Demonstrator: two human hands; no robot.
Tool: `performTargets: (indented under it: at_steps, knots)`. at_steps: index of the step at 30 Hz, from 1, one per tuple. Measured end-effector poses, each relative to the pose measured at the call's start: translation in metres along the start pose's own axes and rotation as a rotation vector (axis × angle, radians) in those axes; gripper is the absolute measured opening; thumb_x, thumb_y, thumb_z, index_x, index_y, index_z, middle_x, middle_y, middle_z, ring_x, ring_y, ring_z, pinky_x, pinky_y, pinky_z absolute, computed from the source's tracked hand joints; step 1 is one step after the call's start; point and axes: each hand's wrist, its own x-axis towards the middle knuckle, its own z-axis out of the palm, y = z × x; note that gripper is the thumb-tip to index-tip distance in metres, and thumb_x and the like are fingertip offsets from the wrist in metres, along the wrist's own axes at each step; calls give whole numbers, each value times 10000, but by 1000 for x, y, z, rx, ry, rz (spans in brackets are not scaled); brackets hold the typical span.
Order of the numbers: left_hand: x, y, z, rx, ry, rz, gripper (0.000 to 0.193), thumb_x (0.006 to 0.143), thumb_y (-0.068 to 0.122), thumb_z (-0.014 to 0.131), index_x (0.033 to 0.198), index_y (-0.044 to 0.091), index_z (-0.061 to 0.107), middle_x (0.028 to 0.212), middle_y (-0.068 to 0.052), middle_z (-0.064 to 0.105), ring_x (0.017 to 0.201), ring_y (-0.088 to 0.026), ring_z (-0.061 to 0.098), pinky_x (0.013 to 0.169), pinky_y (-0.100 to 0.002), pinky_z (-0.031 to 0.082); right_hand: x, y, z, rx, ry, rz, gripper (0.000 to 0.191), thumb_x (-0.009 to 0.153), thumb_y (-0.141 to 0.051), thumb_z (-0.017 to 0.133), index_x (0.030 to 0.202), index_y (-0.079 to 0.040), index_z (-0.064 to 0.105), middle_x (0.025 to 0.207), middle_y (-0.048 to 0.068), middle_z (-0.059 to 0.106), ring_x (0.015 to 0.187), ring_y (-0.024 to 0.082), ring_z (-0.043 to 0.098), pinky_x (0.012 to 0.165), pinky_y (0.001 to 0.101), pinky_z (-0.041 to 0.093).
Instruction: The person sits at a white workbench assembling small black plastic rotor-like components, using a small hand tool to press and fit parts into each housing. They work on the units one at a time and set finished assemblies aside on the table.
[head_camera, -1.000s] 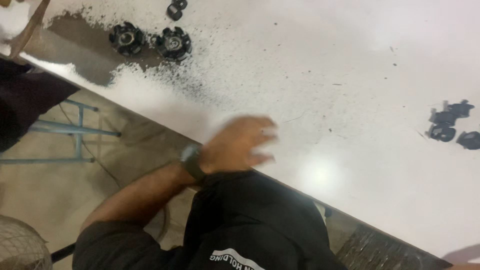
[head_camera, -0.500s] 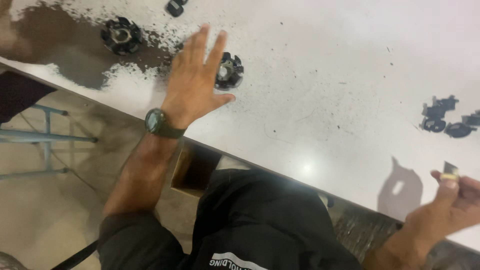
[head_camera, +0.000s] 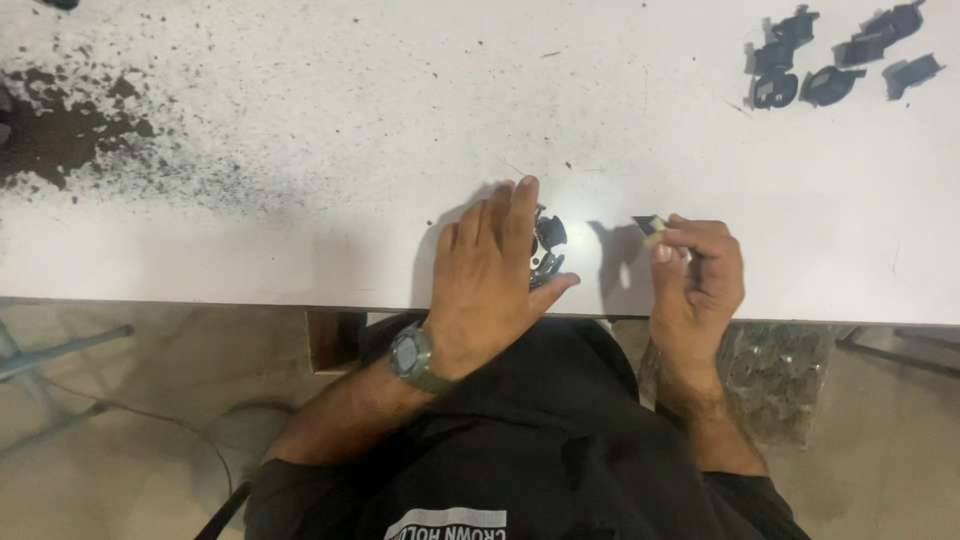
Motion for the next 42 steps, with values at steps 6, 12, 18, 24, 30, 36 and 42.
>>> performTargets:
  at_steps: [6, 12, 18, 24, 30, 36, 42]
  knots:
    - [12, -5, -26, -111, -70, 351, 342, 975, 148, 730, 1283, 128, 582, 1513, -178, 486, 1479, -345, 450, 1172, -473, 470, 2, -16, 15, 63, -66, 61, 164, 1052, 34, 636, 1186, -47, 585, 1120, 61, 648, 1118, 178, 619, 1205, 413, 443]
    - [20, -13, -20, -141, -239, 206, 319, 857, 113, 748, 1127, -3, 625, 1353, -215, 523, 1250, -390, 552, 1032, -514, 472, -3, -27, 24, -25, -120, -33, 186, 1001, 1, 702, 1147, -58, 603, 1086, 96, 686, 1072, 238, 662, 1162, 449, 471]
    - [6, -14, -9, -125, -179, 111, 184, 929, 119, 743, 1052, 30, 639, 1356, -166, 581, 1200, -339, 619, 1002, -444, 516, -2, -43, 33, -141, -190, -144, 232, 961, -22, 735, 1139, -49, 589, 1090, 105, 699, 1062, 288, 692, 1156, 518, 480]
    - [-11, -17, 1, -198, -30, 81, 174, 943, 116, 756, 1079, 64, 662, 1374, -124, 592, 1239, -326, 607, 1031, -445, 516, 4, -50, 37, -280, -222, -222, 276, 904, 29, 768, 1117, -57, 614, 1051, 93, 691, 1031, 317, 682, 1138, 536, 482]
    - [-15, -14, 5, -253, 44, 43, 181, 936, 88, 760, 1085, 81, 658, 1405, -90, 573, 1237, -295, 611, 1032, -417, 524, 8, -56, 41, -378, -196, -316, 286, 881, 14, 806, 1111, -55, 649, 1027, 95, 674, 1023, 326, 670, 1098, 536, 490]
    - [-16, -8, 4, -232, -2, 41, 192, 864, 112, 774, 1020, 92, 663, 1376, -117, 574, 1263, -329, 560, 1060, -502, 445, 17, -61, 35, -339, -272, -252, 247, 870, -15, 803, 1067, -63, 663, 1034, 94, 695, 1026, 335, 684, 1059, 508, 553]
    - [-11, -6, 14, -251, 48, -1, 157, 926, 107, 751, 1021, 72, 631, 1398, -129, 557, 1293, -347, 550, 1109, -495, 452, 19, -61, 34, -296, -289, -220, 218, 877, -6, 791, 1048, -60, 666, 1000, 84, 699, 985, 323, 700, 1070, 499, 564]
